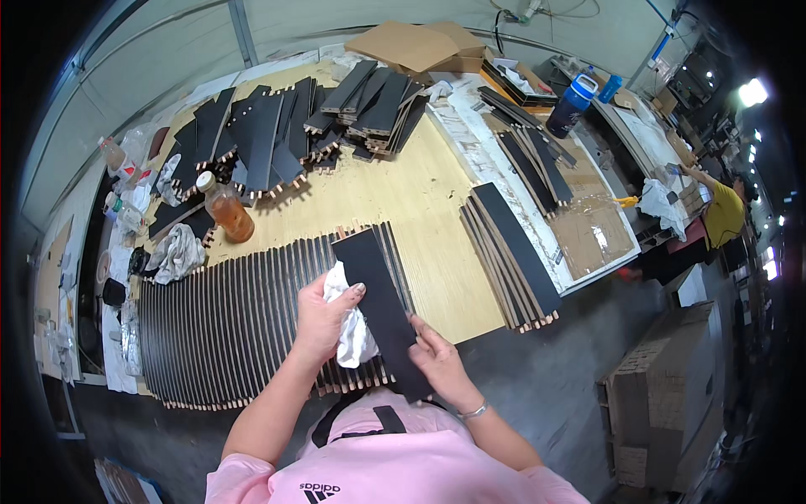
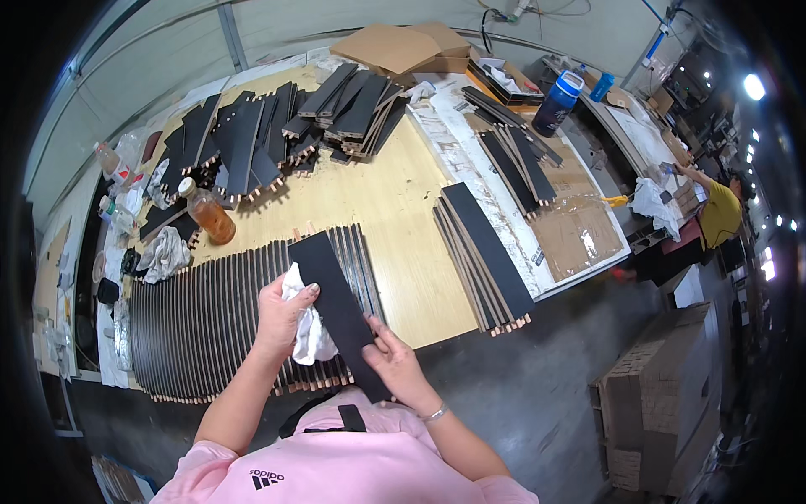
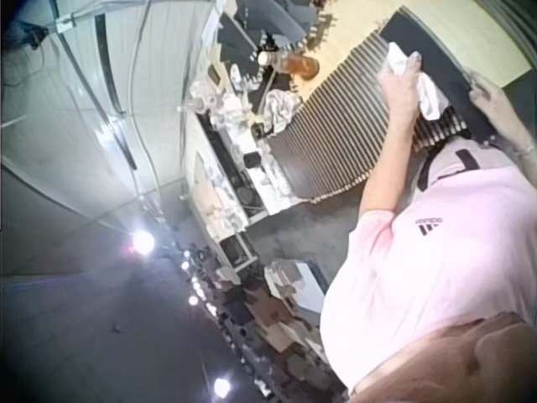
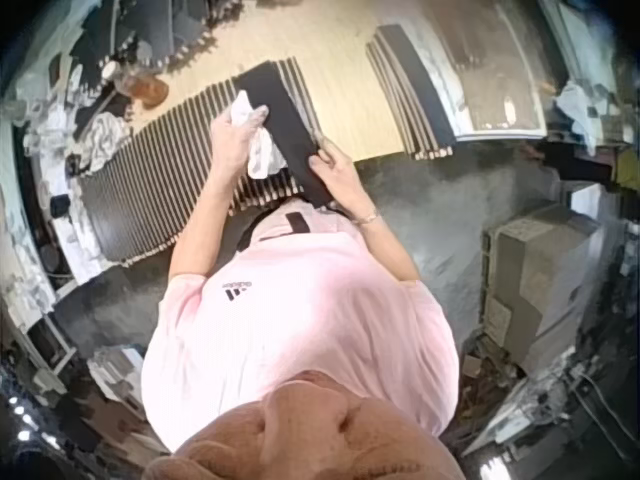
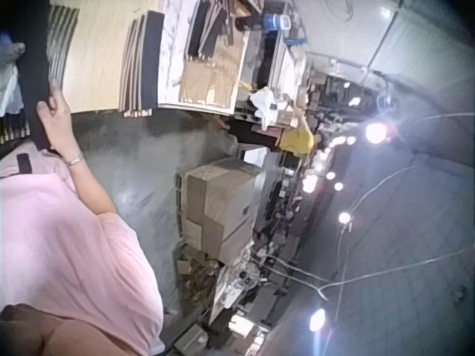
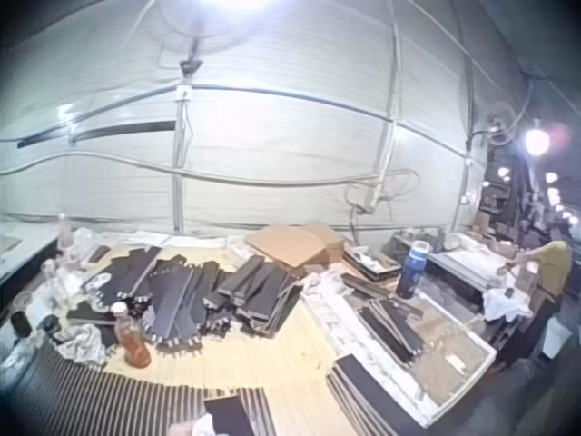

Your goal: The person cleans wooden panels by wiping them with a cloth moistened from a bottle and rubbing them with a sponge block, then stacks them on the workbench.

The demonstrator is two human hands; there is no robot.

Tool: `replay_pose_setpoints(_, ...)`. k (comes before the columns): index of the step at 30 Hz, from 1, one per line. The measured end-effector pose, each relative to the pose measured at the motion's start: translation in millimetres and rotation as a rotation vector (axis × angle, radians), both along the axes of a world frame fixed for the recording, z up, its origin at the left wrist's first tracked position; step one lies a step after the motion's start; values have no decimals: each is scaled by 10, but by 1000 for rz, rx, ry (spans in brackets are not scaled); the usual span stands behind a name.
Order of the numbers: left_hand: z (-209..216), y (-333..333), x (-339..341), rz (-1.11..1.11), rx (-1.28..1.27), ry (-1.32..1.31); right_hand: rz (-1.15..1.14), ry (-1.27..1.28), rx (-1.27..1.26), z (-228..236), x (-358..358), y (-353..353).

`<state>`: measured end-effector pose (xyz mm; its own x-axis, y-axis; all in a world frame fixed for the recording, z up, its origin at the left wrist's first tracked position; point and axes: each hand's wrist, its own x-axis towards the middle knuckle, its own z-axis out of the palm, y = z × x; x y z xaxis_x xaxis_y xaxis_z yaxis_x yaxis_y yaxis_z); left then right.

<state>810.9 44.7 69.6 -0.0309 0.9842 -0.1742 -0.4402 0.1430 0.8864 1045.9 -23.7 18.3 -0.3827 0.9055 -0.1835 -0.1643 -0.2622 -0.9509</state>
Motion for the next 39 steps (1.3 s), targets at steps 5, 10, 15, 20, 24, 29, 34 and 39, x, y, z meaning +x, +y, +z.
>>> replay_pose_setpoints(5,163,5,43,55,19,89,-215,-480,423,178,-145,56)
replay_pose_setpoints(10,579,367,-176,110,171,19,-123,121,-38,83,-19,117)
replay_pose_setpoints(15,534,670,-104,116,282,12,-20,382,-527,256,-97,297)
replay_pose_setpoints(20,-34,312,524,-96,640,913,-163,716,-530,109,-134,641)
replay_pose_setpoints(24,-320,-653,288,-593,870,988,-293,558,-514,-53,163,766)
replay_pose_setpoints(29,-251,-686,-307,-238,630,987,-222,449,-430,64,337,856)
replay_pose_setpoints(34,375,-410,316,-332,893,1042,-190,785,-574,-62,14,766)
replay_pose_setpoints(39,3,499,145,-5,903,1102,111,634,-496,40,-118,384)
